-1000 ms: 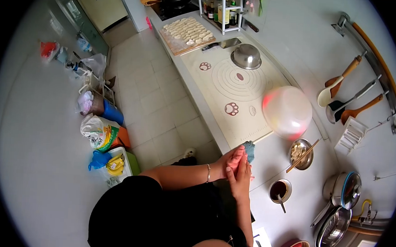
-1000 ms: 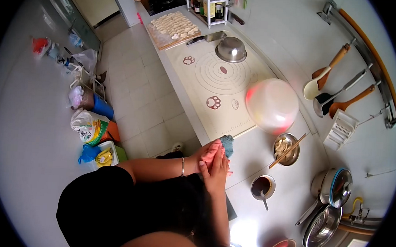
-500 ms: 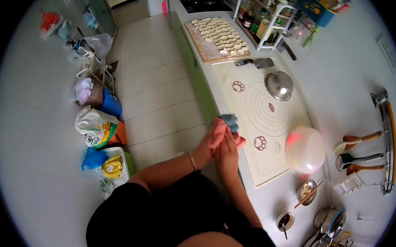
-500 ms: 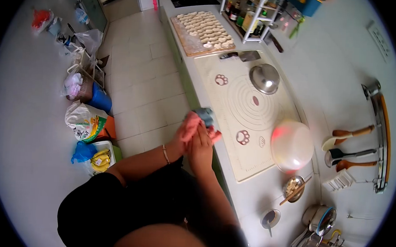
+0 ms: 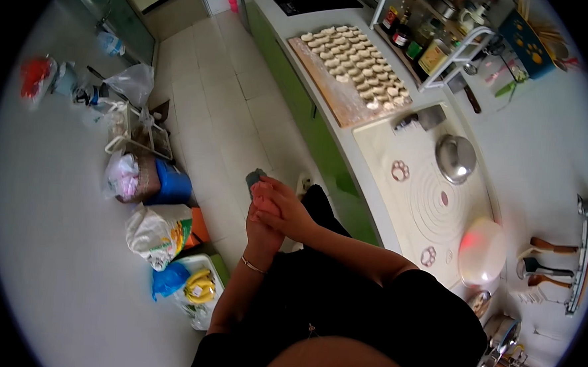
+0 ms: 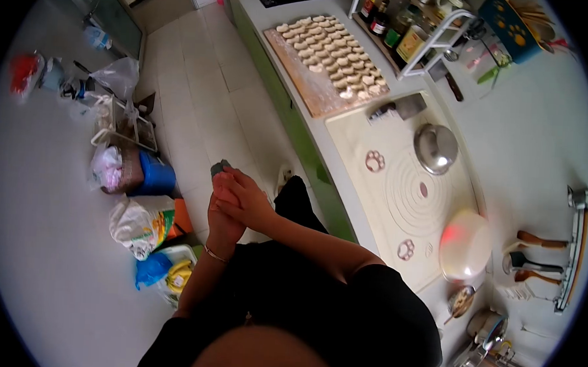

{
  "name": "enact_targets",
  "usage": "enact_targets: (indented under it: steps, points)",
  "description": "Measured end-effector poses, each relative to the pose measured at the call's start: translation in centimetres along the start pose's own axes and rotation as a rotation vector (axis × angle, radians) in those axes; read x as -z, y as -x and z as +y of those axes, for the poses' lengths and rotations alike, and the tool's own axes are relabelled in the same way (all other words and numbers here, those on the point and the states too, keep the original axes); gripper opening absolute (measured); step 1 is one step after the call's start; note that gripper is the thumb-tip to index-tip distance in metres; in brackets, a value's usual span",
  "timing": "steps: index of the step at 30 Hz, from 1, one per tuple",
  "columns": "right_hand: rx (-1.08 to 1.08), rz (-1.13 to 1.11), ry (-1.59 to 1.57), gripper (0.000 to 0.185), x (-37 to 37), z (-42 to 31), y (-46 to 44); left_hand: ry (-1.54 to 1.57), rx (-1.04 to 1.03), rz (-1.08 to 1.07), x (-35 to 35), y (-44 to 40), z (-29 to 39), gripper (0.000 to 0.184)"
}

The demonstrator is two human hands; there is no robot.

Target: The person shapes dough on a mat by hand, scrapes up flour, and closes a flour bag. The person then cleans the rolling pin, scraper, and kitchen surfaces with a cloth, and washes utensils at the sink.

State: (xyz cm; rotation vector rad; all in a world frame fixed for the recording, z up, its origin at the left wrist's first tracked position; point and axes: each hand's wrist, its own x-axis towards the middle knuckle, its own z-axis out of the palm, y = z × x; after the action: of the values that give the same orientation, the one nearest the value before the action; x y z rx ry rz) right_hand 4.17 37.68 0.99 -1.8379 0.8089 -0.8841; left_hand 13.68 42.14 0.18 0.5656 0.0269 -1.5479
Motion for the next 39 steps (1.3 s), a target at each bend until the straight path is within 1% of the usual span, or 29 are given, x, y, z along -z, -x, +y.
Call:
enact_targets:
  steps: [2,4,6,7,8,9,10,11,12,13,14,16,18,20,22,23,24,26,27,28,30,31,32,35,36,38,39]
  points:
    - [0.051,0.01,0.031,0.049,0.0,2.5,-3.9,0.023,0.102,-0.085,-0.7,-4.0,2.1,0.038]
    - [0.098,0.024,0.055,0.05,0.6,5.5,-9.0,-0.027,0.102,-0.12,-2.0,-8.6,4.1,0.038]
    - [0.114,0.013,-0.174,0.043,1.9,9.1,-15.4,-0.078,0.107,-0.15,-3.0,-13.4,6.5,0.038]
    - [0.203,0.153,-0.065,0.038,2.5,10.6,-18.9,-0.057,0.152,-0.17,-3.0,-16.0,8.1,0.04]
    - [0.21,0.163,-0.074,0.038,3.9,10.9,-22.3,-0.034,0.195,-0.195,-4.7,-18.6,9.5,0.042]
    - [-0.005,0.16,-0.217,0.036,5.3,11.2,-26.0,-0.176,0.163,-0.11,-6.9,-20.7,10.9,0.049]
    - [-0.132,0.136,-0.305,0.035,6.7,11.5,-29.3,-0.192,0.165,-0.108,-8.2,-23.3,12.6,0.049]
    - [-0.262,0.122,-0.392,0.034,8.2,11.5,-32.7,-0.392,0.085,-0.074,-9.0,-25.4,14.4,0.05]
    - [-0.206,0.119,-0.319,0.036,10.2,11.9,-36.3,-0.585,0.01,-0.04,-9.5,-27.5,16.1,0.052]
    - [-0.15,0.12,-0.246,0.037,12.2,12.3,-39.9,-0.683,-0.067,-0.03,-9.9,-29.5,17.8,0.052]
    - [-0.028,0.164,-0.135,0.039,13.5,14.4,-43.3,-0.698,-0.146,-0.051,-9.6,-31.1,19.5,0.053]
    - [0.177,0.298,0.039,0.044,15.6,19.4,-49.9,-0.587,-0.167,0.034,-9.3,-33.7,22.6,0.052]
    - [0.21,0.373,0.354,0.045,19.7,20.7,-54.7,-0.495,-0.155,0.149,-8.6,-35.6,25.0,0.051]
    - [0.143,0.491,0.542,0.05,22.2,24.5,-59.4,-0.482,-0.124,0.164,-6.4,-37.6,27.7,0.051]
    - [0.09,0.578,0.707,0.059,24.5,27.7,-63.2,-0.379,-0.055,0.275,-4.9,-39.9,30.1,0.051]
    - [0.005,0.559,0.747,0.075,25.6,29.2,-64.7,-0.371,-0.043,0.258,-4.7,-41.5,31.2,0.049]
    - [-0.006,0.586,0.833,0.083,26.3,31.7,-66.2,-0.375,-0.026,0.259,-4.6,-43.6,32.5,0.049]
    - [-0.246,0.51,0.934,0.087,27.2,37.2,-68.9,-0.386,0.01,0.391,-4.9,-48.3,35.0,0.047]
    - [-0.387,0.408,0.914,0.088,27.9,39.6,-70.1,-0.371,0.036,0.381,-4.9,-51.1,36.3,0.046]
    - [-0.419,0.389,0.938,0.082,28.0,42.4,-70.8,-0.37,0.052,0.383,-5.3,-54.0,37.4,0.046]
    - [-0.36,0.361,1.118,0.073,27.5,46.7,-72.6,-0.413,0.122,0.313,-6.7,-60.3,39.7,0.045]
    - [-0.325,0.338,1.102,0.067,27.2,46.8,-73.7,-0.405,0.163,0.275,-7.4,-63.4,40.9,0.045]
    - [-0.26,0.369,1.105,0.064,26.6,47.3,-75.2,-0.394,0.186,0.279,-8.2,-66.6,41.7,0.045]
    - [-0.228,0.39,1.097,0.063,24.6,46.9,-81.2,-0.509,0.265,0.235,-11.8,-73.5,44.0,0.046]
    - [-0.386,0.326,1.113,0.061,23.8,46.3,-83.6,-0.511,0.274,0.234,-12.9,-75.6,44.6,0.046]
    - [-0.323,0.461,1.182,0.061,22.1,49.3,-88.8,-0.621,0.326,0.192,-14.3,-78.4,45.7,0.045]
    - [-0.333,0.51,1.141,0.063,21.9,48.8,-90.9,-0.66,0.343,0.151,-14.5,-79.3,46.2,0.046]
